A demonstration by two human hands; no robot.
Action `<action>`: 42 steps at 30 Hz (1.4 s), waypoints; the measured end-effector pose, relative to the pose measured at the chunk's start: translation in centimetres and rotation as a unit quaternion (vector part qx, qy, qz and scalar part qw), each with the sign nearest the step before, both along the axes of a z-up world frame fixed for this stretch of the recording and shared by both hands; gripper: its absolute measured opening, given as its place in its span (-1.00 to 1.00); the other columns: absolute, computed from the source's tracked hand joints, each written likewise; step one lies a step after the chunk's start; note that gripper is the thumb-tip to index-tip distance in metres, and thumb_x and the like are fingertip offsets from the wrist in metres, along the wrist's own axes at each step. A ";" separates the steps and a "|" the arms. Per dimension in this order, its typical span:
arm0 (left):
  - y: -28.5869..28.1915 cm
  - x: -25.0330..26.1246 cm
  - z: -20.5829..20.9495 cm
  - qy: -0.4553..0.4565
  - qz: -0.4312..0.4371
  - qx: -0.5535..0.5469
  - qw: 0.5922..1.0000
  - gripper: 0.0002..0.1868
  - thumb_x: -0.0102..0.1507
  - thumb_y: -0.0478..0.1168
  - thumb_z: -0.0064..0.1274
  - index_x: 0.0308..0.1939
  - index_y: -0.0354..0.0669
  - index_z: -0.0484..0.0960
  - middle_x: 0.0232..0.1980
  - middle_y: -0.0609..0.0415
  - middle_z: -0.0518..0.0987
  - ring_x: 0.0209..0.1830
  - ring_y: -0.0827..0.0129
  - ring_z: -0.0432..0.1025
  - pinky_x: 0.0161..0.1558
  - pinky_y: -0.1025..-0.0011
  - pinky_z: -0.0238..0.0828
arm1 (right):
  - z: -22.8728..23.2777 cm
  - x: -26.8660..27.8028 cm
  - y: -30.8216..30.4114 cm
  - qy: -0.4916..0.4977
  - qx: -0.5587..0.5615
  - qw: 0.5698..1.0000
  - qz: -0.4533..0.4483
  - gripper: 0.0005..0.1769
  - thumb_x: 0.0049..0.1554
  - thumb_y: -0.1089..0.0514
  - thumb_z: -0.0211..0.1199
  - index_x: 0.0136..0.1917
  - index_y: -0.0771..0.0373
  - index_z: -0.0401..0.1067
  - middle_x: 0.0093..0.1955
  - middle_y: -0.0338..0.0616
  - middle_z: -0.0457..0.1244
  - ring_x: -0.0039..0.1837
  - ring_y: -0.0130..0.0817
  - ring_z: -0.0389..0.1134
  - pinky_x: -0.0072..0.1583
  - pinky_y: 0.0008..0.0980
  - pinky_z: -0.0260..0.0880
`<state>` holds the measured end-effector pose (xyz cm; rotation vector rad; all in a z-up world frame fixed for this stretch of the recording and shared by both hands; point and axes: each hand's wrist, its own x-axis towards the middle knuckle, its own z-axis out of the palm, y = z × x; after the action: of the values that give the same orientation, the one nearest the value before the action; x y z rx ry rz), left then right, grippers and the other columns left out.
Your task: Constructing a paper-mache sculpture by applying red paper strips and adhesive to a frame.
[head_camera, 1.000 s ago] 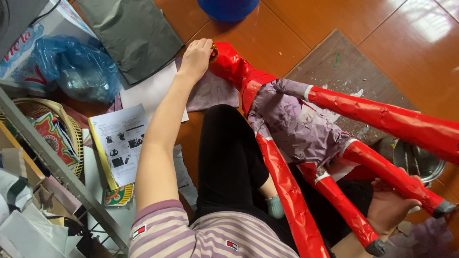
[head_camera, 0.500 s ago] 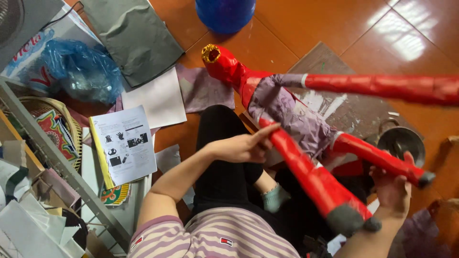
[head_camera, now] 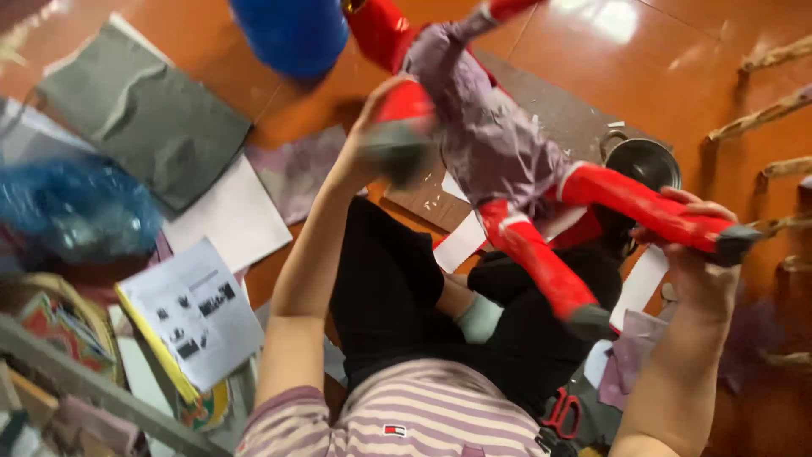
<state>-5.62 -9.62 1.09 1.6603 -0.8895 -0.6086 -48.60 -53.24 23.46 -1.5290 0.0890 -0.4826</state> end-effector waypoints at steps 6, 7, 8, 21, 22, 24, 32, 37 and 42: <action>-1.7 -7.6 4.6 0.122 0.306 -0.270 0.905 -0.47 0.50 -0.38 0.03 0.55 -0.26 0.31 0.27 -0.22 0.66 0.24 0.17 0.61 0.27 0.29 0.57 | 1.2 13.0 10.1 -0.100 -0.350 0.930 -0.058 -0.44 0.14 0.27 0.57 0.36 0.14 0.44 0.54 0.17 0.29 0.55 0.10 0.35 0.61 -0.03 0.27; -1.3 -10.0 3.0 0.140 0.400 -0.210 0.881 -0.35 0.51 -0.37 -0.04 0.67 -0.17 0.11 0.18 -0.25 0.69 0.19 0.20 0.61 0.18 0.25 0.57 | -0.7 15.6 10.8 -0.112 -0.393 0.911 -0.053 -0.37 0.03 0.29 0.65 0.35 0.10 0.55 0.51 0.10 0.33 0.50 0.15 0.37 0.52 -0.06 0.27; -0.7 -11.1 0.7 0.144 0.391 -0.200 0.887 -0.35 0.51 -0.37 -0.04 0.67 -0.17 0.11 0.18 -0.25 0.69 0.19 0.20 0.61 0.18 0.25 0.57 | -3.5 18.6 12.4 -0.103 -0.388 0.914 -0.063 -0.37 0.03 0.29 0.65 0.35 0.10 0.55 0.51 0.10 0.33 0.50 0.15 0.37 0.52 -0.06 0.27; -1.0 -16.1 0.6 -0.042 0.389 -0.008 0.920 -0.96 0.44 -0.32 0.26 -0.06 -0.17 0.70 -0.29 0.06 0.69 -0.36 0.45 0.60 -0.29 0.54 0.59 | -29.7 22.5 11.7 -0.040 -0.417 0.907 -0.044 -0.42 0.25 0.46 0.11 0.46 0.03 0.42 0.45 0.17 0.21 0.17 0.33 0.49 0.18 0.10 0.55; -1.6 -16.2 1.3 -0.039 0.373 0.014 0.927 -0.94 0.41 -0.28 0.32 -0.15 -0.12 0.74 -0.40 0.11 0.68 -0.46 0.46 0.59 -0.35 0.54 0.56 | -34.8 22.0 8.6 0.017 -0.436 0.899 -0.017 -0.61 0.19 0.46 0.09 0.21 0.29 0.57 0.13 0.28 0.45 0.15 0.35 0.49 0.24 0.11 0.51; -3.5 -16.7 1.1 -0.017 0.322 0.026 0.946 -0.88 0.45 -0.23 0.28 -0.20 -0.11 0.75 -0.50 0.11 0.64 -0.50 0.46 0.55 -0.35 0.51 0.53 | -35.1 17.1 2.2 0.161 -0.497 0.852 -0.038 -0.82 0.27 0.11 0.19 0.01 0.20 0.56 -0.08 0.13 0.44 0.03 0.26 0.52 0.14 0.12 0.51; -16.3 -16.7 0.1 -0.017 0.033 0.129 0.991 -0.89 0.46 -0.15 0.17 0.00 0.07 0.78 -0.36 0.08 0.76 -0.27 0.13 0.70 -0.19 0.19 0.61 | -36.3 12.7 -2.1 0.359 -0.572 0.738 0.017 -0.60 0.06 0.04 0.57 0.13 -0.41 0.65 0.07 -0.31 0.31 0.14 -0.10 0.42 0.02 -0.05 0.46; -18.0 -14.7 -4.1 0.008 -0.012 0.206 0.978 -0.82 0.44 -0.15 0.14 0.08 0.09 0.78 -0.22 0.05 0.81 -0.08 0.13 0.71 -0.03 0.17 0.61 | -39.3 13.0 -2.4 0.370 -0.602 0.707 0.018 -0.81 0.22 0.11 0.31 0.05 -0.23 0.57 0.12 -0.24 0.22 0.18 -0.13 0.35 0.02 -0.05 0.37; -18.5 -15.4 -8.4 0.030 -0.024 0.231 0.972 -0.81 0.44 -0.17 0.12 0.10 0.09 0.76 -0.20 0.07 0.81 -0.11 0.16 0.71 -0.01 0.18 0.60 | -36.2 12.2 -0.9 0.293 -0.661 0.690 -0.031 -0.95 0.16 0.06 0.37 -0.16 -0.12 0.59 0.06 -0.22 0.22 0.18 -0.12 0.24 0.07 -0.09 0.23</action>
<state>-21.03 -28.16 -7.32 2.0245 -0.7813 -0.9483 -36.35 -54.17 -12.77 -3.1062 0.3430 0.0108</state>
